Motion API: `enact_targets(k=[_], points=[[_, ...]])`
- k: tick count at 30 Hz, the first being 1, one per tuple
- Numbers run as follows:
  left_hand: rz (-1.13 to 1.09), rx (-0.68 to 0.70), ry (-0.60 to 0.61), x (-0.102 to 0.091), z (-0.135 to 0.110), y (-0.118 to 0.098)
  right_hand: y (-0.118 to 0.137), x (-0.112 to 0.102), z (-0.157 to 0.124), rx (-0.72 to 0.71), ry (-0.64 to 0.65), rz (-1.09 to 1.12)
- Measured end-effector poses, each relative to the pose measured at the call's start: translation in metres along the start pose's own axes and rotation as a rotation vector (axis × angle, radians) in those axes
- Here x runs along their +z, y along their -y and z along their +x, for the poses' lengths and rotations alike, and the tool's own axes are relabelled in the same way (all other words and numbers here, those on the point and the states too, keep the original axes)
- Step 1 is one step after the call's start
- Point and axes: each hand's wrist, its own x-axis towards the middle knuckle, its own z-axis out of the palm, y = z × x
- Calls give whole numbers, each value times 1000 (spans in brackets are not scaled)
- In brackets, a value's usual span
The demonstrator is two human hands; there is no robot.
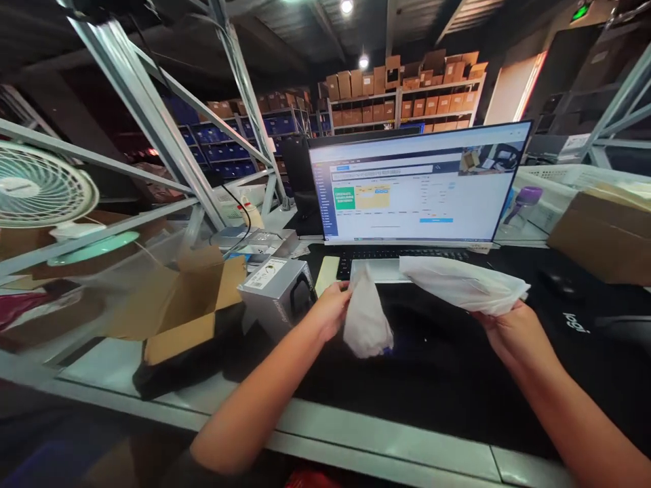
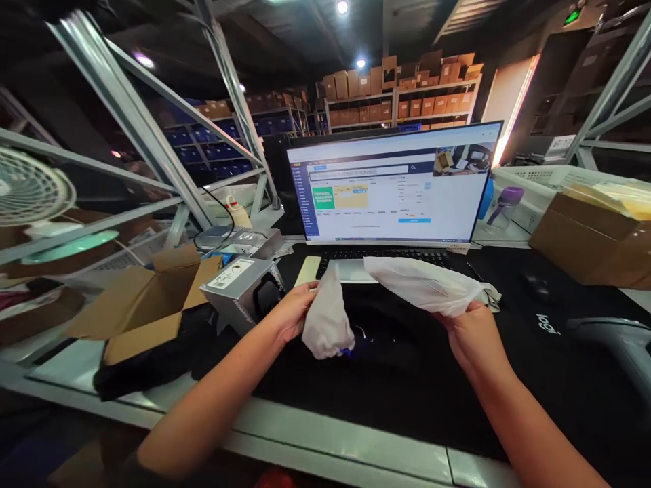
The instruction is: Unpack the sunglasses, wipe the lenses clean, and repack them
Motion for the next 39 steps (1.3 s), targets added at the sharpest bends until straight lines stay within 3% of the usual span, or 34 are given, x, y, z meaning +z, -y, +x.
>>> enact_targets(k=[3, 5, 9, 11, 14, 19, 24, 27, 29, 31, 33, 36, 39], points=[[36, -72, -69, 9, -1, 17, 2, 4, -3, 2, 40, -9], [75, -39, -118, 10, -9, 19, 4, 5, -5, 4, 35, -20], [420, 292, -124, 4, -42, 17, 8, 5, -7, -10, 10, -38], [578, 384, -135, 1, -59, 22, 10, 6, -8, -20, 5, -36], [577, 362, -149, 0, -73, 42, 12, 9, -11, -18, 20, -37], [352, 335, -88, -2, -68, 72, 14, 14, -16, -18, 38, -44], [912, 353, -84, -9, -63, 82, 19, 18, -20, -34, 123, -55], [1007, 325, -114, -9, -65, 80, 19, 17, -22, -73, 185, -119], [1019, 399, -138, -5, -71, 74, 19, 15, -23, -81, 167, -163], [1042, 549, -67, 1, -79, 65, 20, 13, -22, -83, 127, -155], [1025, 675, 120, 6, -88, 56, 22, 11, -19, -82, 88, -113], [948, 701, 362, 12, -98, 53, 25, 11, -16, -4, 73, -65], [931, 700, 436, 15, -101, 59, 20, 11, -18, 164, 91, -25]])
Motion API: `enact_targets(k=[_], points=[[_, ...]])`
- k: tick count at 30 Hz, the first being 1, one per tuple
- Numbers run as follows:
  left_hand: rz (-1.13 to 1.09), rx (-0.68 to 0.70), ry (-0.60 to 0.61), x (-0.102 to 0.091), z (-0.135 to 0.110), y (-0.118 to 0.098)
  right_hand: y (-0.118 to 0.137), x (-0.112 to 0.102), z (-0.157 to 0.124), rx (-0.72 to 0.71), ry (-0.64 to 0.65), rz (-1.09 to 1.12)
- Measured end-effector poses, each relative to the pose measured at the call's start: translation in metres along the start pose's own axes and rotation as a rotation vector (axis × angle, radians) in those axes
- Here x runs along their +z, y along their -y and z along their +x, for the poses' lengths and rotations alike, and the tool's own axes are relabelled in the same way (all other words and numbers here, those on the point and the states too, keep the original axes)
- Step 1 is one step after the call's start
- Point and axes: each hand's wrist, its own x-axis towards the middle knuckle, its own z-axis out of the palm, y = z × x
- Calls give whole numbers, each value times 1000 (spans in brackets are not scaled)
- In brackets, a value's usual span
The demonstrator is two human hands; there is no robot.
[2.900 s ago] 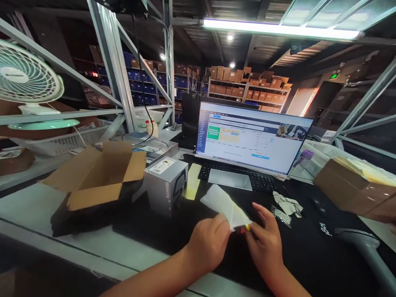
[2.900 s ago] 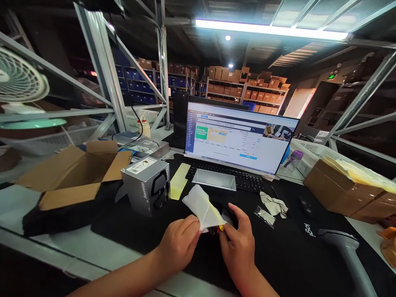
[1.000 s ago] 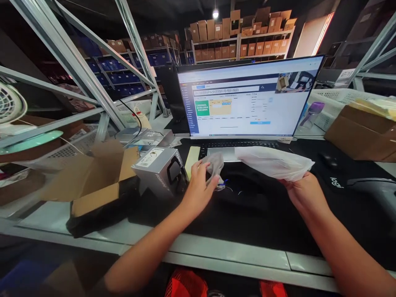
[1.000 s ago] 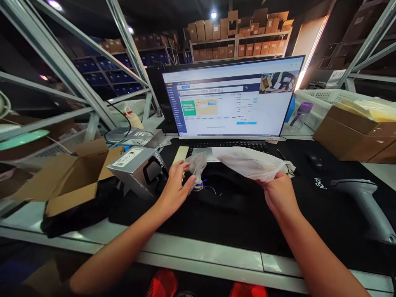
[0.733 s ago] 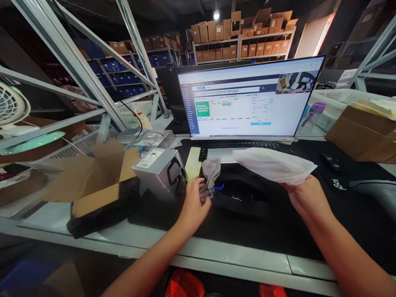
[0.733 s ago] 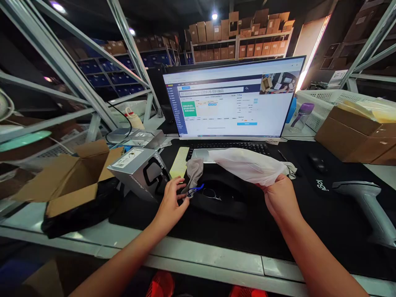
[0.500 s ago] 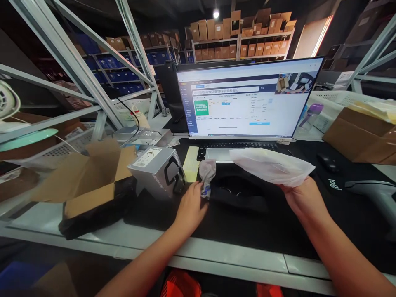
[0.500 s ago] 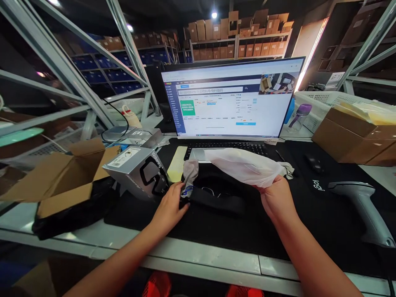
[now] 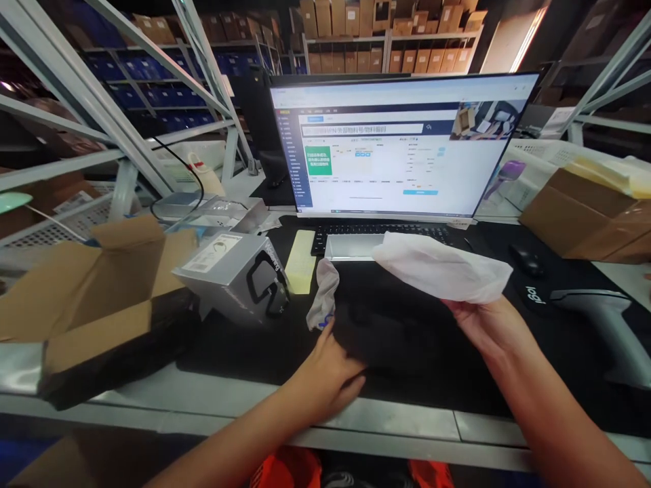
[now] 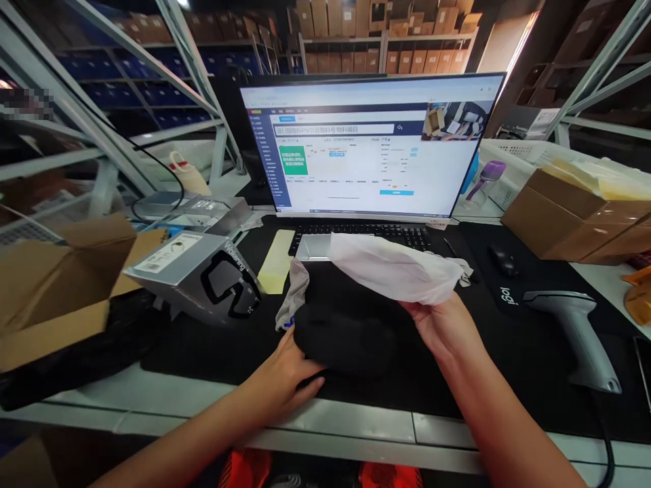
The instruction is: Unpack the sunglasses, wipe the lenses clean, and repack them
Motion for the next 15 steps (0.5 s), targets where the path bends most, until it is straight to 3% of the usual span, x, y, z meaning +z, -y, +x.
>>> enact_targets(k=[3, 10, 13, 15], points=[[-2, -13, 1, 3, 3, 0, -10, 2, -6, 98, 14, 1], [-1, -48, -48, -9, 19, -5, -14, 3, -20, 136, 47, -16], [-5, 13, -139, -14, 13, -5, -13, 8, -23, 158, 56, -18], [16, -5, -279, -16, 5, 0, -15, 13, -24, 138, 85, -45]])
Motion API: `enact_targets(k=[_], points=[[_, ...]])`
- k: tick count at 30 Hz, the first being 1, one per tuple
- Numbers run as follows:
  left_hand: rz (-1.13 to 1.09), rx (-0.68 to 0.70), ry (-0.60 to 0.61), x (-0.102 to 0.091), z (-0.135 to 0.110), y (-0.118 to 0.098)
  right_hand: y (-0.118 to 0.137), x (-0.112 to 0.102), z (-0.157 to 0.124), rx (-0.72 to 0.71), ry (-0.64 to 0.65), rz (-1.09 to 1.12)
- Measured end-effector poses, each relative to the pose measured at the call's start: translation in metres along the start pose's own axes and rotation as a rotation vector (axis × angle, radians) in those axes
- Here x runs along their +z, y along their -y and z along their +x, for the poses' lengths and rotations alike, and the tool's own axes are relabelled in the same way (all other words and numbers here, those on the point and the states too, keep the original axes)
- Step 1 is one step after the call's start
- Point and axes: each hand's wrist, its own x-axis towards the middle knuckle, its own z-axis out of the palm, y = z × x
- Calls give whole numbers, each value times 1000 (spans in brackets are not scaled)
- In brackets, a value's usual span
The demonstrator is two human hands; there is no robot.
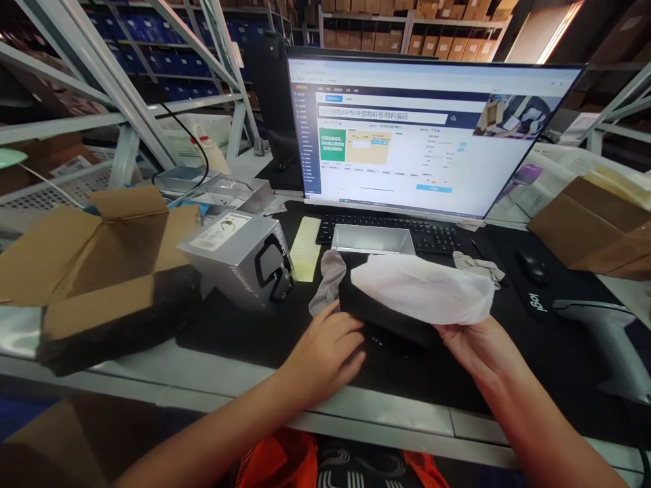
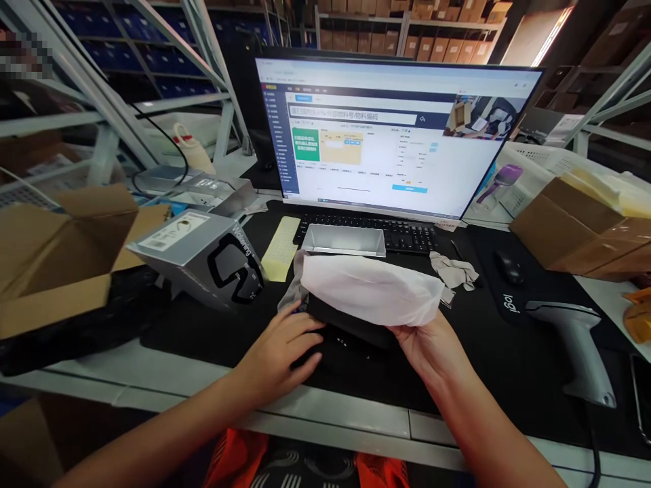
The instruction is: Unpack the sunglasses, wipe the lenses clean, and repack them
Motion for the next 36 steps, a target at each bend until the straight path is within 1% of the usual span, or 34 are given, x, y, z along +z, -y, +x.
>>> enact_targets(k=[1, 2, 3, 4, 5, 6, 7, 9, 10, 13, 15, 17, 19, 21, 23, 25, 27, 29, 30, 32, 34, 36], points=[[38, -59, -79, -2, -5, 5, -2, 3, 0, -21, 16, -18], [93, -157, -145, -4, -10, 10, -4, 6, -1, -52, 27, -34], [151, -276, -182, -4, -15, 17, -6, 8, -1, -94, 31, -51], [202, -397, -174, -4, -20, 24, -10, 11, -2, -142, 29, -77], [233, -491, -123, -3, -23, 31, -14, 13, -2, -191, 23, -112], [245, -541, -51, -1, -25, 37, -18, 14, -3, -234, 15, -158], [247, -557, 23, 2, -26, 42, -21, 15, -3, -266, 6, -210], [247, -534, 143, 6, -25, 49, -28, 16, -3, -309, -16, -296], [254, -526, 178, 8, -22, 51, -30, 17, -1, -326, -28, -314], [252, -537, 217, 10, -16, 51, -32, 19, 6, -371, -46, -237], [186, -542, 169, 9, -14, 51, -30, 21, 11, -372, -48, -125], [117, -544, 66, 7, -14, 50, -27, 21, 15, -351, -48, -37], [120, -565, -53, 2, -13, 47, -24, 20, 17, -325, -40, -2], [171, -586, -143, -4, -11, 42, -23, 18, 18, -314, -30, 8], [177, -574, -170, -11, -6, 36, -22, 16, 17, -320, -22, 9], [117, -552, -178, -14, -1, 33, -20, 16, 15, -333, -14, 6], [63, -581, -222, -14, 3, 32, -17, 18, 12, -339, 0, -3], [68, -616, -289, -13, 4, 31, -12, 19, 8, -331, 14, -7], [97, -600, -311, -12, 4, 30, -10, 20, 7, -325, 22, -7], [177, -486, -320, -11, 3, 27, -6, 17, 5, -324, 31, -9], [254, -337, -306, -12, 0, 24, -3, 8, 6, -341, 30, -40], [301, -246, -267, -14, -3, 23, -2, -3, 8, -400, 25, -145]])
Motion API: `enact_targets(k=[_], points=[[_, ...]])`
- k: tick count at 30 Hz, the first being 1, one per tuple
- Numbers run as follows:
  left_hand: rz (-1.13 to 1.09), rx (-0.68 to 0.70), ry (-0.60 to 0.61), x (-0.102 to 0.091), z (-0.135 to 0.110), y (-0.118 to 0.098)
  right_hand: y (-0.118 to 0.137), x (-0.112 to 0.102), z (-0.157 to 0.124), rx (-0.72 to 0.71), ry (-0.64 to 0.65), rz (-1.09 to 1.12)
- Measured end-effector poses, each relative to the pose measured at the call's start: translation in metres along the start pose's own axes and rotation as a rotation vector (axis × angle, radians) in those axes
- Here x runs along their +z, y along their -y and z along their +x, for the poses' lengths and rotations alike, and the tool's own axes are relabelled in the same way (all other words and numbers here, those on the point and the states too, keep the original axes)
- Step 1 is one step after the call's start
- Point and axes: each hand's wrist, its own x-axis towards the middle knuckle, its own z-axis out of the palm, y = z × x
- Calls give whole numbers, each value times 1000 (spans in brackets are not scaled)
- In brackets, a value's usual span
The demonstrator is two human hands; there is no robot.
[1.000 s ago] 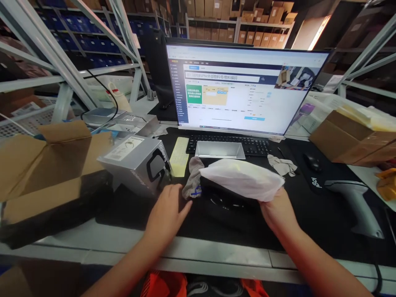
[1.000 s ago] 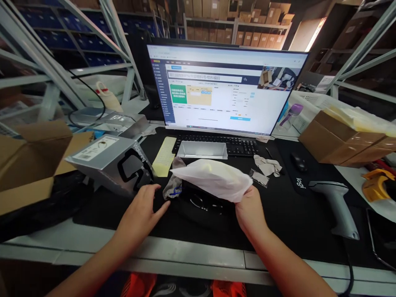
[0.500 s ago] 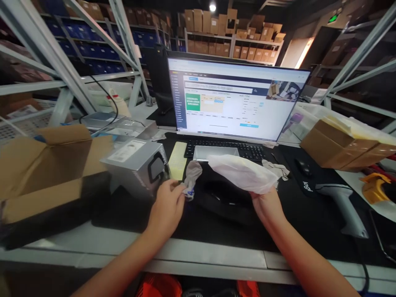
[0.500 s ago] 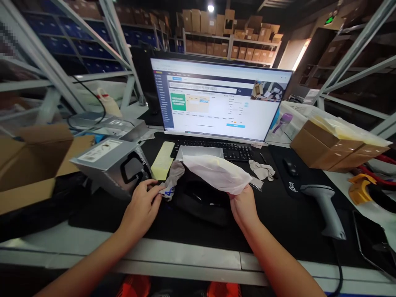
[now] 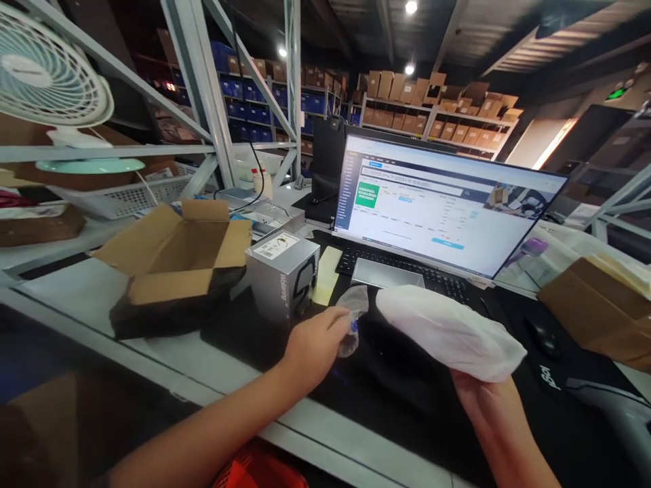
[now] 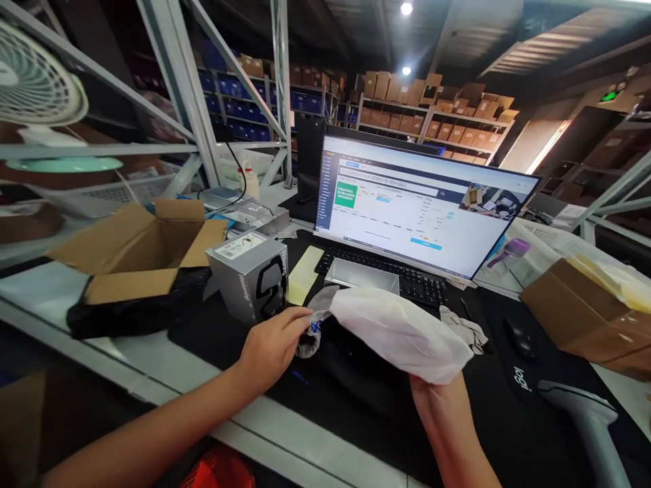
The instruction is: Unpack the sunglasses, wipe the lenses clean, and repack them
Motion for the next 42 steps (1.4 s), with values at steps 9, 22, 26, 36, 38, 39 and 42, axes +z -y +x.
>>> enact_targets(k=[9, 22, 26, 36, 38, 39, 42], points=[[-385, -139, 162, 5, 18, 1, 9, -4, -31, -257, 239, -455], [-625, -171, 142, 15, 30, -18, 20, 15, -28, -896, 471, -804], [-595, -139, 95, 10, 11, -20, 16, 13, -22, -801, 582, -825], [-142, -263, 180, 5, -19, -9, 3, 4, -31, -801, 766, -875], [-155, -248, 183, 8, -21, -8, 5, 6, -31, -807, 771, -858], [-175, -232, 174, 9, -21, -9, 6, 8, -30, -811, 761, -846], [-263, -179, 138, 11, -19, -12, 7, 17, -32, -804, 665, -805]])
